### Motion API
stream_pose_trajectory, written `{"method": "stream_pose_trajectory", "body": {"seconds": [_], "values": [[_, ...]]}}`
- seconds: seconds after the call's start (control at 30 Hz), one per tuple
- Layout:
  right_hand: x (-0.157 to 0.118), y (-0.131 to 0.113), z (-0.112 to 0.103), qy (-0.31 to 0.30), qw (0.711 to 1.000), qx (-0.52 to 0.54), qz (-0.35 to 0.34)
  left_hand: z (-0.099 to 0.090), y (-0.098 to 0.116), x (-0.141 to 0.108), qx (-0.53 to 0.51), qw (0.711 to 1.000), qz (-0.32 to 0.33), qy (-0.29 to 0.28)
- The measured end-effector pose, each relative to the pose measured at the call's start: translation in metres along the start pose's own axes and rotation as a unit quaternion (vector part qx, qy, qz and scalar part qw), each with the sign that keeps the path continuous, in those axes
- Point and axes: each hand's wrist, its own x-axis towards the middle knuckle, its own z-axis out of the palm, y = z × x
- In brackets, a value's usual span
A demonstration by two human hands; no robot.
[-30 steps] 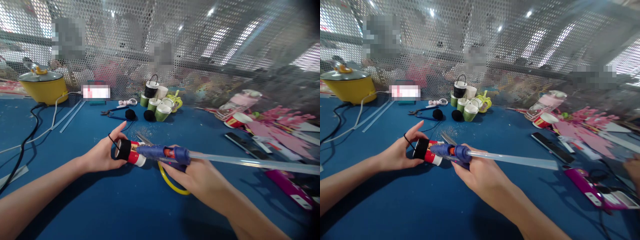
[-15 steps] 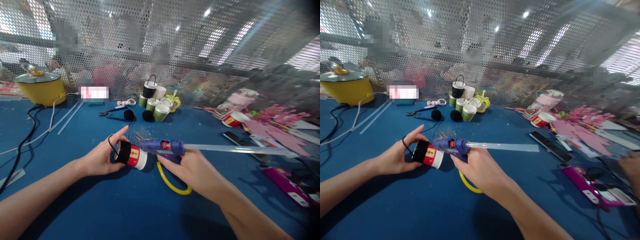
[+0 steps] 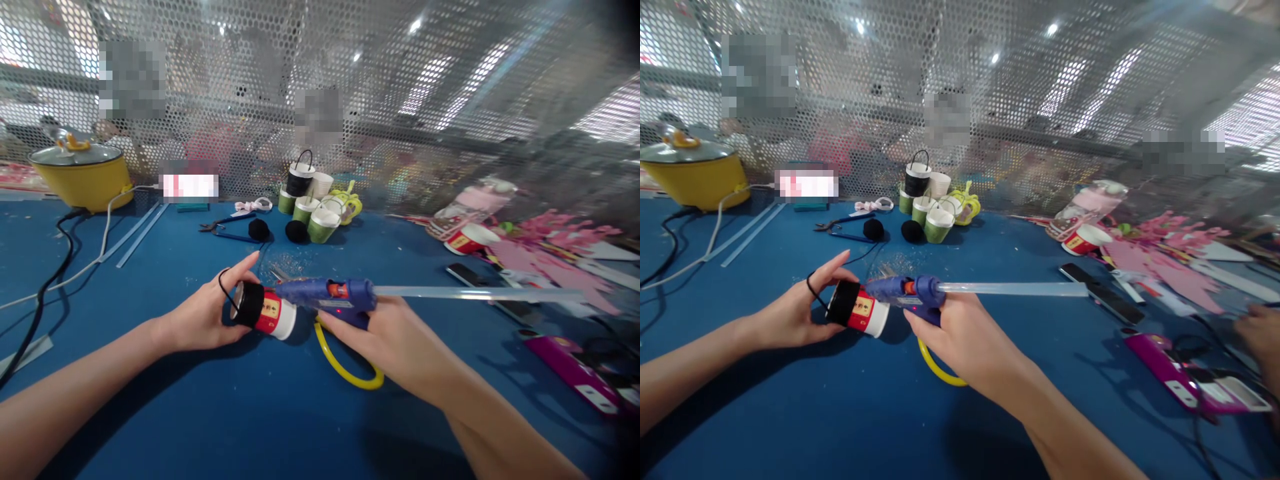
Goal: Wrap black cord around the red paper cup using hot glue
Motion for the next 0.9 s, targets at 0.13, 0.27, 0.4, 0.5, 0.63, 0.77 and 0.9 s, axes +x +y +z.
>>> {"method": "stream_pose_trajectory", "body": {"seconds": [0.13, 0.27, 0.4, 0.5, 0.63, 0.77, 0.9], "values": [[-0.0012, -0.0007, 0.0004, -0.001, 1.0, 0.0, 0.006, -0.0002, 0.0011, 0.0004, 0.002, 1.0, -0.003, -0.002], [-0.0011, -0.0012, -0.0003, 0.005, 1.0, -0.008, -0.013, -0.0003, 0.001, 0.0005, 0.002, 1.0, -0.007, -0.004], [-0.0008, -0.0012, -0.0004, 0.0, 1.0, -0.001, -0.007, 0.0, 0.0003, 0.0001, -0.006, 1.0, -0.01, 0.0], [-0.0029, -0.0002, 0.0011, 0.001, 1.0, -0.01, 0.001, 0.0005, 0.0006, -0.0001, -0.017, 1.0, -0.013, 0.002], [-0.0082, 0.0014, 0.0038, -0.004, 1.0, -0.027, -0.001, 0.0018, 0.0004, -0.0002, -0.039, 0.999, -0.024, 0.01], [-0.0102, 0.0007, 0.0038, 0.013, 0.999, -0.028, -0.01, 0.0024, -0.0007, -0.0003, -0.061, 0.997, -0.045, 0.014], [-0.0073, -0.0007, 0.0014, -0.012, 0.999, -0.043, -0.007, 0.0024, -0.0012, -0.0003, -0.068, 0.996, -0.054, 0.013]]}}
